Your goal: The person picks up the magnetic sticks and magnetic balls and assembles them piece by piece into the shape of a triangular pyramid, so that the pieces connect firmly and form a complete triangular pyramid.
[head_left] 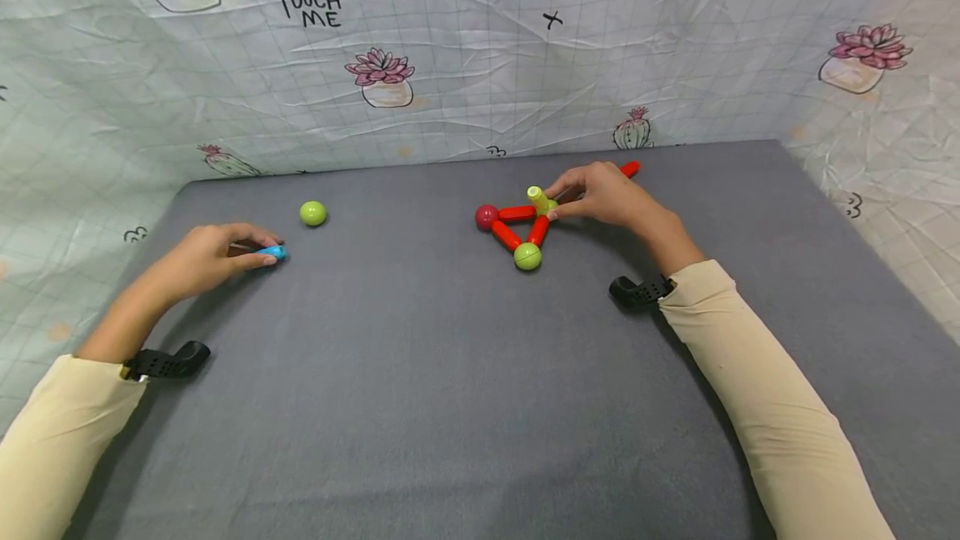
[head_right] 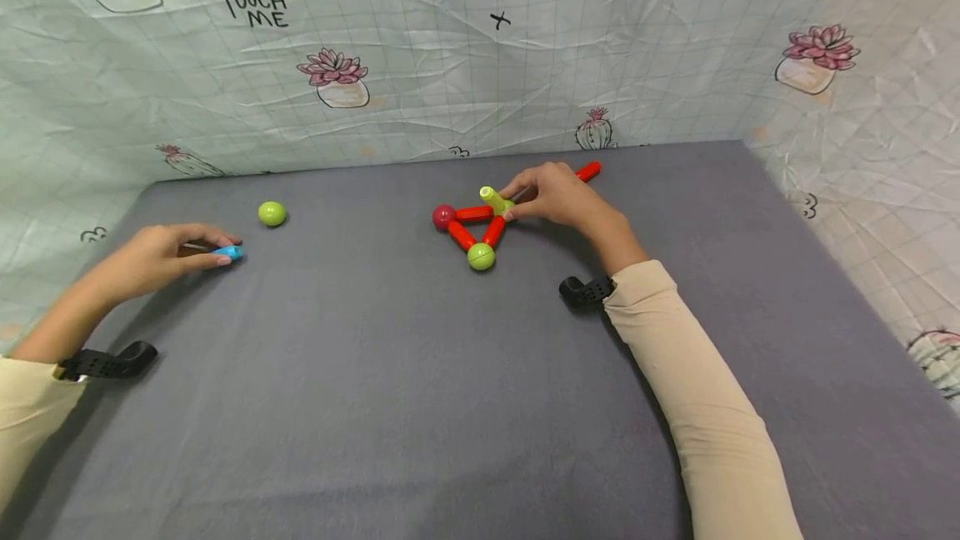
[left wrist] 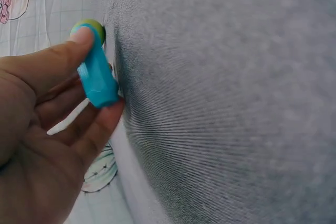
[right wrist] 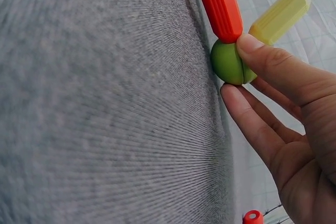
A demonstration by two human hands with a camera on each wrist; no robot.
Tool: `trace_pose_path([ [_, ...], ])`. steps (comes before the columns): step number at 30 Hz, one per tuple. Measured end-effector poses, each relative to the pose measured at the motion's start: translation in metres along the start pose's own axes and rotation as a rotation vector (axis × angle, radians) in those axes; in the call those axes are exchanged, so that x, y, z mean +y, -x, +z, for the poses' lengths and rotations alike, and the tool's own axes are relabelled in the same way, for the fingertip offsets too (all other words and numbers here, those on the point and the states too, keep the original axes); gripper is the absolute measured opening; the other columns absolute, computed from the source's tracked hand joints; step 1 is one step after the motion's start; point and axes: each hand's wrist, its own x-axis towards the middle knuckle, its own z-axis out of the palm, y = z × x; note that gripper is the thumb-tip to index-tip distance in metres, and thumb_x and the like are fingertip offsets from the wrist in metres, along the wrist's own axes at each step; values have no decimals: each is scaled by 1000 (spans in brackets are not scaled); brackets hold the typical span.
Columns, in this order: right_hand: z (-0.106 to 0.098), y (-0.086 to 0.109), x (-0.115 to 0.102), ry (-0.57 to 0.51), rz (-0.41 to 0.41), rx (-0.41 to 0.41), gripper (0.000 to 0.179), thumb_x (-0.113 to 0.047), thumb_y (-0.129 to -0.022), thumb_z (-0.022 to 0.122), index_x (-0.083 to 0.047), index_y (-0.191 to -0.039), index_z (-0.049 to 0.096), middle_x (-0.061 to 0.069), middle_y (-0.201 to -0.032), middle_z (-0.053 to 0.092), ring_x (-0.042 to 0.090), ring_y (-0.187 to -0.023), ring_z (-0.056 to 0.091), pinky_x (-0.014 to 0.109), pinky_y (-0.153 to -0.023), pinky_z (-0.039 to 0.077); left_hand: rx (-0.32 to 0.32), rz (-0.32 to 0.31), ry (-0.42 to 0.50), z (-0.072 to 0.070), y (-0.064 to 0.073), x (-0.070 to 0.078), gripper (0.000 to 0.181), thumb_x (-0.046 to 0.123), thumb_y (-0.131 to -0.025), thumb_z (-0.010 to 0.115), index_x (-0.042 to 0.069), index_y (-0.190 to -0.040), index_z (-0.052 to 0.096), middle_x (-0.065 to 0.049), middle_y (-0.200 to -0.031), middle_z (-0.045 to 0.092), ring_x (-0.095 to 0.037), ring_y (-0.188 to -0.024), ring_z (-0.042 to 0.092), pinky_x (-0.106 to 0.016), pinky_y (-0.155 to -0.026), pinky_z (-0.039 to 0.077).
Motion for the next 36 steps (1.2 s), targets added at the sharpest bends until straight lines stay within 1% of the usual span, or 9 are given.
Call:
trace_pose_path([
  [4,-1,0,0,2,12,-3,34,-18,-88,83,-7,-118,75,12,-113,75,27,-103,72,38,-82,57,43,26,-4,1,2,3,29,29,-100,68,9,-120,71,-16,-121,72,9,-98,58,-7,-75,42],
  [7,0,-1,0,3,16,-6,34,-17,-87,83,-7,-119,76,11,-113,76,26,-103,72,37,-81,56,85,66,14,2,2,8,23,23,-99,70,9,-117,70,-16,-115,74,19,-94,53,-4,-74,41],
  [16,-1,-1,-2,2,12,-7,33,-16,-87,83,-7,-117,76,11,-110,76,25,-101,72,38,-82,57,197,218,-19,7,-5,41,23,14,-88,81,16,-111,78,-4,-108,77,7,-97,63,-3,-79,41],
  [19,-1,-2,-3,3,20,-18,33,-16,-87,83,-7,-118,76,11,-110,76,25,-101,72,35,-81,57,191,254,5,9,-13,58,24,11,-85,83,16,-109,79,-2,-109,76,4,-101,64,-3,-83,42],
  [22,-2,-2,-3,5,34,-26,33,-17,-87,83,-7,-118,76,11,-110,76,26,-101,72,32,-78,56,157,232,59,8,-25,77,25,12,-87,82,15,-112,78,-3,-111,76,-8,-107,68,-5,-83,44],
  [26,-3,-1,-2,12,34,-30,33,-18,-88,82,-7,-118,76,11,-110,76,26,-101,72,29,-76,55,107,211,115,10,-44,103,23,16,-91,78,15,-114,77,-4,-110,76,-21,-106,71,-22,-87,54],
  [29,-3,-1,-1,17,28,-25,32,-17,-87,83,-7,-117,76,11,-110,76,26,-101,72,30,-77,55,91,253,148,15,-60,122,21,13,-91,78,16,-112,76,-1,-106,77,-17,-103,71,-26,-87,55],
  [32,-2,-1,-1,10,20,-22,31,-16,-87,82,-7,-116,76,10,-109,76,26,-100,72,33,-79,57,78,320,178,21,-74,140,20,12,-90,79,15,-110,77,0,-104,77,-14,-99,72,-19,-83,54],
  [36,-1,-3,-1,0,12,-18,30,-15,-87,83,-7,-115,77,10,-109,76,24,-99,72,34,-79,57,46,394,220,27,-91,160,20,15,-90,79,13,-110,78,0,-104,77,-14,-98,72,-31,-86,57],
])
